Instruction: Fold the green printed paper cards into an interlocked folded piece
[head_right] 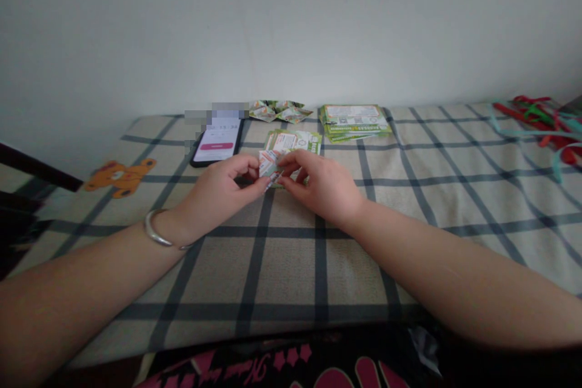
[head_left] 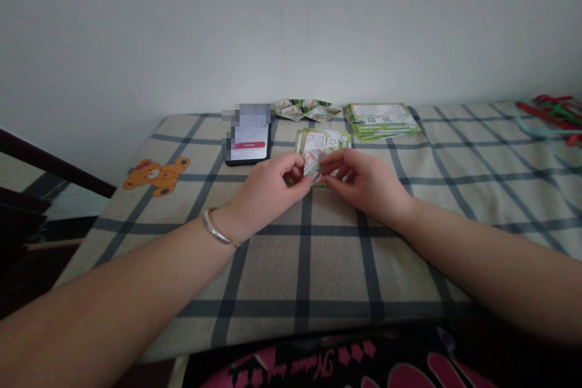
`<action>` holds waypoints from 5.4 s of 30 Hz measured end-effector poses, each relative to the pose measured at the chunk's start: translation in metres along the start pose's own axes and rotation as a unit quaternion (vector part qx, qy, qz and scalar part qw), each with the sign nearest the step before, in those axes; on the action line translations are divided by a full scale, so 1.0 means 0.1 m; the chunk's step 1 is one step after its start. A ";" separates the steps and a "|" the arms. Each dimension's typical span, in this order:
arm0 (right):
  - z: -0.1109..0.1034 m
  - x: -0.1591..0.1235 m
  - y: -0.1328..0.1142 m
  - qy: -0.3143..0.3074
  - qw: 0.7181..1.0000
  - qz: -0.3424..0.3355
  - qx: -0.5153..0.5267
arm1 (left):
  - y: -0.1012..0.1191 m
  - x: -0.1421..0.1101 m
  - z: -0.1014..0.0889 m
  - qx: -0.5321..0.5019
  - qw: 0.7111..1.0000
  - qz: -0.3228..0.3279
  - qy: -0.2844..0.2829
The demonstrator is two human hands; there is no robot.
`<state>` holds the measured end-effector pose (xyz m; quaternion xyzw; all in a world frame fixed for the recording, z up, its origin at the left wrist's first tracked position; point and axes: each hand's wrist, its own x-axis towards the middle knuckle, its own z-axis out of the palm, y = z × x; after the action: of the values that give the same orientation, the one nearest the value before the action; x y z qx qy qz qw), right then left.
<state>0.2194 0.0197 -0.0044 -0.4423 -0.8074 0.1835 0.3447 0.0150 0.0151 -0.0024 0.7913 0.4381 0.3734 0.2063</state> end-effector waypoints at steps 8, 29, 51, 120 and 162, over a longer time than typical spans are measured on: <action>-0.01 -0.05 -0.09 -0.021 0.995 -0.088 -0.049 | 0.04 -0.02 -0.01 -0.045 0.998 -0.026 0.020; -0.05 -0.03 -0.09 -0.011 0.993 -0.056 -0.105 | 0.04 -0.02 -0.02 -0.004 0.998 0.051 -0.023; 0.06 0.02 0.05 0.010 0.980 0.054 0.193 | 0.02 0.01 -0.06 0.120 0.987 0.074 0.081; 0.03 0.04 0.05 -0.085 0.940 0.034 0.328 | 0.08 -0.03 -0.03 0.146 0.961 0.224 0.069; 0.03 0.01 -0.09 -0.034 0.993 0.008 0.117 | 0.08 -0.02 -0.03 0.114 0.975 0.181 0.060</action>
<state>0.2113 0.0157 -0.0010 -0.3993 -0.7879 0.2944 0.3648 0.0166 0.0091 0.0040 0.8516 0.3392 0.3993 0.0175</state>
